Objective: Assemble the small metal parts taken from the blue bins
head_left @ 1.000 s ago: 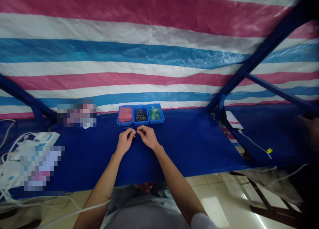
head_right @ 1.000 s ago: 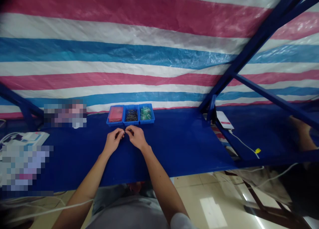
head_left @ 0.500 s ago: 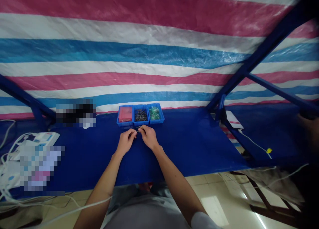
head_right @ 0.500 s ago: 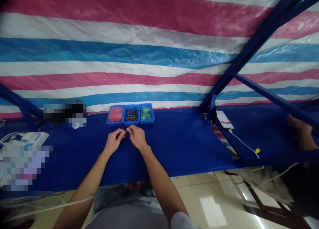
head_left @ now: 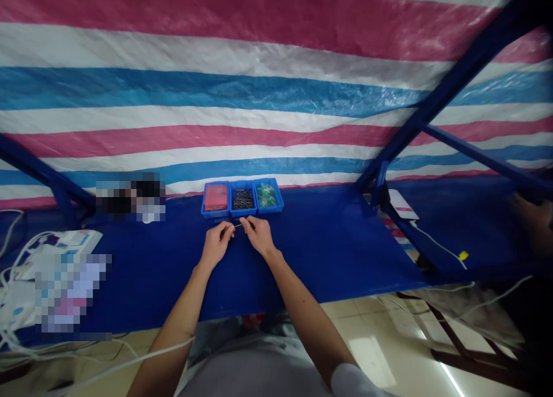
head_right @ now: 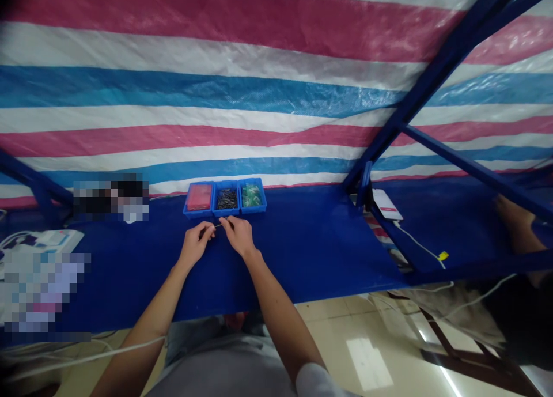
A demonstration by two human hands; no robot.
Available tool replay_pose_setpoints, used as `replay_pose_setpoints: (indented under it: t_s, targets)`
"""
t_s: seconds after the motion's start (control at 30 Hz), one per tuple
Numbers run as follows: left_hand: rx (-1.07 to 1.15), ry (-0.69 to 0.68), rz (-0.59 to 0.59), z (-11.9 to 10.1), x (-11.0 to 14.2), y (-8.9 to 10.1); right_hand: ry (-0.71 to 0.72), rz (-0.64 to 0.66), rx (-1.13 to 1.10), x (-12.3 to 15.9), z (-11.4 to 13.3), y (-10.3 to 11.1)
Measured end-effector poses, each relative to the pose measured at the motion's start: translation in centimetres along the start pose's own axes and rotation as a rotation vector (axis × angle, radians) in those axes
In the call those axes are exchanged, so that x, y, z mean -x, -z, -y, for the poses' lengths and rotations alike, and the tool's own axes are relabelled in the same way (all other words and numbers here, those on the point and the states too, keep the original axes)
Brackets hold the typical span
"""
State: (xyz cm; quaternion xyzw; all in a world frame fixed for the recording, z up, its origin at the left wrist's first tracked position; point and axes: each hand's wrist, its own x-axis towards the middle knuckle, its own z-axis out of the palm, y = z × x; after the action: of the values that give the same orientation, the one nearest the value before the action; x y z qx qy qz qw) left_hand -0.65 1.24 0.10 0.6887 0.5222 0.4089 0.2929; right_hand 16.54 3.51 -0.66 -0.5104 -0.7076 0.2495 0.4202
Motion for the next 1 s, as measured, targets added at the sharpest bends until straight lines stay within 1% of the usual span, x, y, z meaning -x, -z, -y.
replay_pose_setpoints:
  t_s: [0.13, 0.3, 0.53, 0.87, 1.0]
  targets:
    - [0.002, 0.013, -0.039, 0.31, -0.08, 0.06, 0.09, 0.028, -0.157, -0.03, 0.14, 0.3]
    - [0.009, 0.013, -0.032, 0.43, -0.05, 0.0, 0.162, 0.025, -0.151, -0.04, -0.02, 0.06]
    - [-0.007, 0.003, -0.018, 0.53, -0.05, -0.11, 0.143, 0.021, -0.055, 0.0, -0.14, -0.07]
    - [-0.01, -0.007, -0.004, 0.04, -0.06, -0.05, 0.119, 0.021, 0.111, 0.17, 0.5, 0.06]
    - [-0.004, -0.011, 0.01, 0.0, -0.02, -0.03, 0.093, 0.023, 0.173, 0.12, 0.39, -0.13]
